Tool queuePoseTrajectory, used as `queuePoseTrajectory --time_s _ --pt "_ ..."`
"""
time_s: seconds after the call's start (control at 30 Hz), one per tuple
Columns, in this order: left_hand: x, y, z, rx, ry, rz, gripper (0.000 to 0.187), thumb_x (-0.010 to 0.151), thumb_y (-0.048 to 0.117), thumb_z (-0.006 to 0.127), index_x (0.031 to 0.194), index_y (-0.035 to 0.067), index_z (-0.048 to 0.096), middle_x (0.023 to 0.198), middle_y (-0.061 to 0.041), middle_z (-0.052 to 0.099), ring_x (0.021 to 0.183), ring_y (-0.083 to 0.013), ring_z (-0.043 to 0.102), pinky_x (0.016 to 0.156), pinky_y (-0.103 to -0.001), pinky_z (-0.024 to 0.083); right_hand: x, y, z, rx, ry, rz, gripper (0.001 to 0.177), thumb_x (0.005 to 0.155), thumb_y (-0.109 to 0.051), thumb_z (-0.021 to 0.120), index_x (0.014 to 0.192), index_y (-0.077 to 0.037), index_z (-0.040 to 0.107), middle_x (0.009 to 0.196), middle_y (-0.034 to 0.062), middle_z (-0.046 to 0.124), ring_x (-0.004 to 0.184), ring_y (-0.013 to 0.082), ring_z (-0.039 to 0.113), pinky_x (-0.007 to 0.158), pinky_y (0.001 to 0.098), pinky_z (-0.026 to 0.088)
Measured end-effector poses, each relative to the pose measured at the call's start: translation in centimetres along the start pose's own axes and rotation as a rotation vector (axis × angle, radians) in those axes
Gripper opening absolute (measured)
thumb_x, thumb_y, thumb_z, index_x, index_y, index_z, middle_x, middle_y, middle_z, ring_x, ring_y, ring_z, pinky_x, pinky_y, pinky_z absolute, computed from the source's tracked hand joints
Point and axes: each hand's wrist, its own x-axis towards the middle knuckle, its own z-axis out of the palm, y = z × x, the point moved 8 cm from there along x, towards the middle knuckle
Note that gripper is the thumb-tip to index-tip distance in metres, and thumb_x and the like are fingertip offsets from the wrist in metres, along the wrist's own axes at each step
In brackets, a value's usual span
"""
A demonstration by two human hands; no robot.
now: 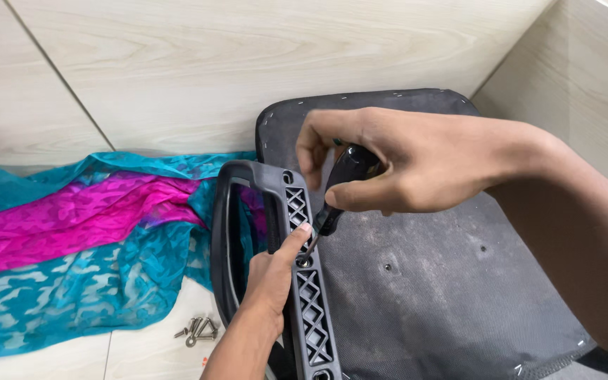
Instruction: The person uses a screwdriver to tighten screws into a black plastic armrest attached to a chair seat. They insert screws and turn the screwdriver to secure the armrest in place.
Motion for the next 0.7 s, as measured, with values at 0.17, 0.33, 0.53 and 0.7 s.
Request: queuePoseTrajectory --time_s 0.17,0.33,0.53,0.7 --pt "0.3 -0.2 0.0 0.007 0.023 -0.008 0.070 0.074 0.051 0.077 0.100 -0.013 0.073 0.091 -0.019 0.075 0.077 -0.0269 0.074 0.070 -0.041 0.060 -0.4 2.3 0.4 0.076 0.078 0.361 0.026 0.094 -0.032 0.061 0.105 -0.012 0.074 0.087 0.0037 0.076 0.058 0.0099 0.073 0.047 0.0254 0.060" --pt "0.4 -1.1 0.0 -0.081 0.033 -0.006 0.062 0.075 0.047 0.076 0.100 -0.010 0.071 0.088 -0.018 0.074 0.070 -0.0263 0.072 0.062 -0.043 0.059 -0.8 -0.4 1.2 -0.018 0.044 0.098 0.023 0.097 -0.027 0.062 0.106 -0.009 0.073 0.083 0.0059 0.074 0.065 0.0144 0.073 0.058 0.0311 0.058" --pt "1.1 -1.8 0.3 -0.134 0.003 0.019 0.044 0.083 0.039 0.071 0.090 -0.004 0.073 0.076 -0.012 0.072 0.057 -0.0219 0.066 0.052 -0.039 0.054 -2.2 -2.0 1.2 0.104 0.091 -0.271 0.029 0.094 -0.021 0.063 0.117 -0.004 0.061 0.094 0.0039 0.075 0.088 0.0128 0.073 0.070 0.0306 0.060" --pt "0.7 -1.6 0.5 -0.153 0.000 0.084 0.037 0.083 0.036 0.071 0.086 -0.001 0.076 0.074 -0.008 0.071 0.057 -0.0183 0.064 0.053 -0.034 0.051 -2.4 -2.7 1.4 0.194 0.260 -0.341 0.024 0.101 -0.026 0.062 0.102 -0.002 0.057 0.089 0.0048 0.072 0.086 0.0099 0.073 0.076 0.0278 0.060"
